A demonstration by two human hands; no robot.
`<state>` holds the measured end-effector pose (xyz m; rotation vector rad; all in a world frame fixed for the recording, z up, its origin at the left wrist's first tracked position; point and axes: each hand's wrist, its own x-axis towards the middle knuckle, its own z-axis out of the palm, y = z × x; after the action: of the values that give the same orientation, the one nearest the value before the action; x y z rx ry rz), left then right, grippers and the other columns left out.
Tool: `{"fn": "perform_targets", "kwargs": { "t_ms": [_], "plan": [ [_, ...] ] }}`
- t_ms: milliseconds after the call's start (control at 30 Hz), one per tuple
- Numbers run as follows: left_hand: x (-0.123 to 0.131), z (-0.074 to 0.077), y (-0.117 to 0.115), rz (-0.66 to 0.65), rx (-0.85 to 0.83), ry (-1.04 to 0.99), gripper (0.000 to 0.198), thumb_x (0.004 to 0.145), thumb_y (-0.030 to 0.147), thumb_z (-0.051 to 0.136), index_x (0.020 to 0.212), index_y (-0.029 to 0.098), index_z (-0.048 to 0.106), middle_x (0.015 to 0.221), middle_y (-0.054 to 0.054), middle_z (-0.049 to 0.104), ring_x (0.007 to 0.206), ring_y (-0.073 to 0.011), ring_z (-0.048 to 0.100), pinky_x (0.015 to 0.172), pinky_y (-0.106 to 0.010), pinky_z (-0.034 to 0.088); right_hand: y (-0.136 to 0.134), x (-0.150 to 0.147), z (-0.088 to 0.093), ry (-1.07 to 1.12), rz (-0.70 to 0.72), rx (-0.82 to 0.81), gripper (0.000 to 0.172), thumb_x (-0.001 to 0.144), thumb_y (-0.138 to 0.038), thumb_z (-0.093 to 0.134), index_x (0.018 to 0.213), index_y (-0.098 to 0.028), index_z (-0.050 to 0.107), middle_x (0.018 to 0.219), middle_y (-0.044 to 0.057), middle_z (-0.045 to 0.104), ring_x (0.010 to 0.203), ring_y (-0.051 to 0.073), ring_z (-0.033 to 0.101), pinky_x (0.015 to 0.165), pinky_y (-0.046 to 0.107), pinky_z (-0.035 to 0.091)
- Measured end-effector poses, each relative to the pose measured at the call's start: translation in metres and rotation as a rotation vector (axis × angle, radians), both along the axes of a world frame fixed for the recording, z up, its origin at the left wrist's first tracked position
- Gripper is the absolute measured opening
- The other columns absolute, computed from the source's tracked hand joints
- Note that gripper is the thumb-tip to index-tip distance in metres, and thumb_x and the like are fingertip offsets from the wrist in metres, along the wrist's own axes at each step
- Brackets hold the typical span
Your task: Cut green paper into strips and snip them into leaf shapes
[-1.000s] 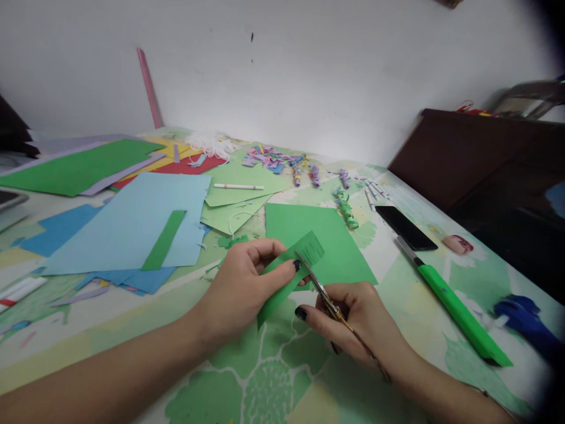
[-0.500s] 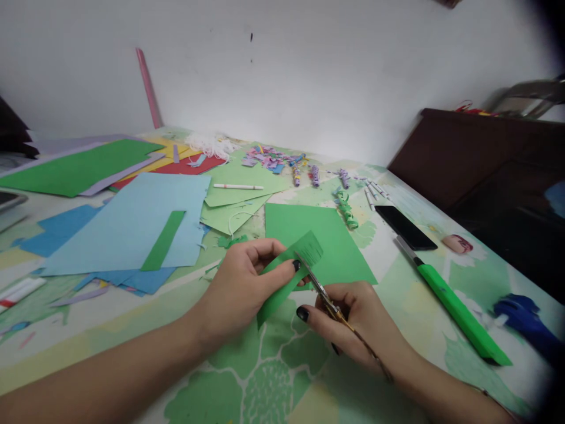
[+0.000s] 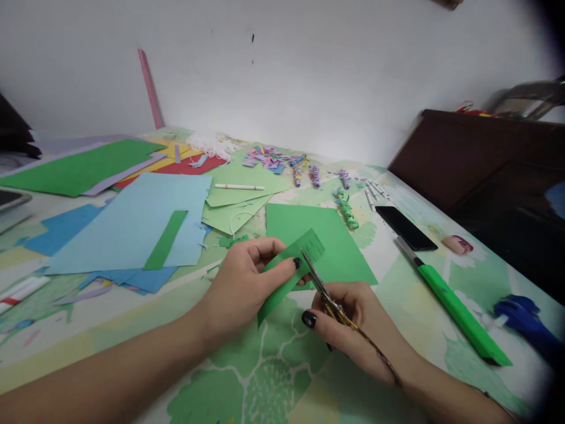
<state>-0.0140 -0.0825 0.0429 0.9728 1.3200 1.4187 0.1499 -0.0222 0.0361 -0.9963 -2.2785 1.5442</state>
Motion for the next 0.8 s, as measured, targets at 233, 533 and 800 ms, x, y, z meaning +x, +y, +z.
{"fn": "perform_targets", "kwargs": {
  "t_ms": [233,533,800],
  "plan": [
    [0.0010,0.0017,-0.0007,0.007,-0.033,0.023,0.010,0.077,0.024,0.061,0.076,0.014,0.062,0.072,-0.001,0.065,0.062,-0.0110,0.058,0.056,-0.020,0.046,-0.0006,-0.0005,0.0004,0.002,0.002,0.020,0.028,0.073,-0.034,0.059,0.058,-0.016,0.045,0.049,-0.005,0.034,0.047,0.007,0.029,0.042,0.020,0.022],
    [0.0007,0.0003,0.0001,0.012,-0.019,0.044,0.010,0.077,0.025,0.061,0.075,0.015,0.062,0.071,0.001,0.063,0.061,-0.0093,0.055,0.055,-0.018,0.045,0.0006,-0.0021,-0.0028,-0.044,-0.010,0.089,0.030,0.076,-0.038,0.056,0.057,-0.016,0.048,0.048,-0.004,0.037,0.046,0.007,0.034,0.042,0.020,0.024],
    [0.0005,0.0011,-0.0006,0.008,-0.029,0.045,0.011,0.077,0.025,0.061,0.073,0.014,0.060,0.069,0.002,0.061,0.059,-0.0087,0.053,0.052,-0.017,0.043,0.0018,-0.0041,-0.0042,-0.115,-0.024,0.193,0.035,0.077,-0.040,0.053,0.053,-0.016,0.044,0.045,-0.003,0.040,0.043,0.007,0.035,0.041,0.020,0.022]
  ]
}}
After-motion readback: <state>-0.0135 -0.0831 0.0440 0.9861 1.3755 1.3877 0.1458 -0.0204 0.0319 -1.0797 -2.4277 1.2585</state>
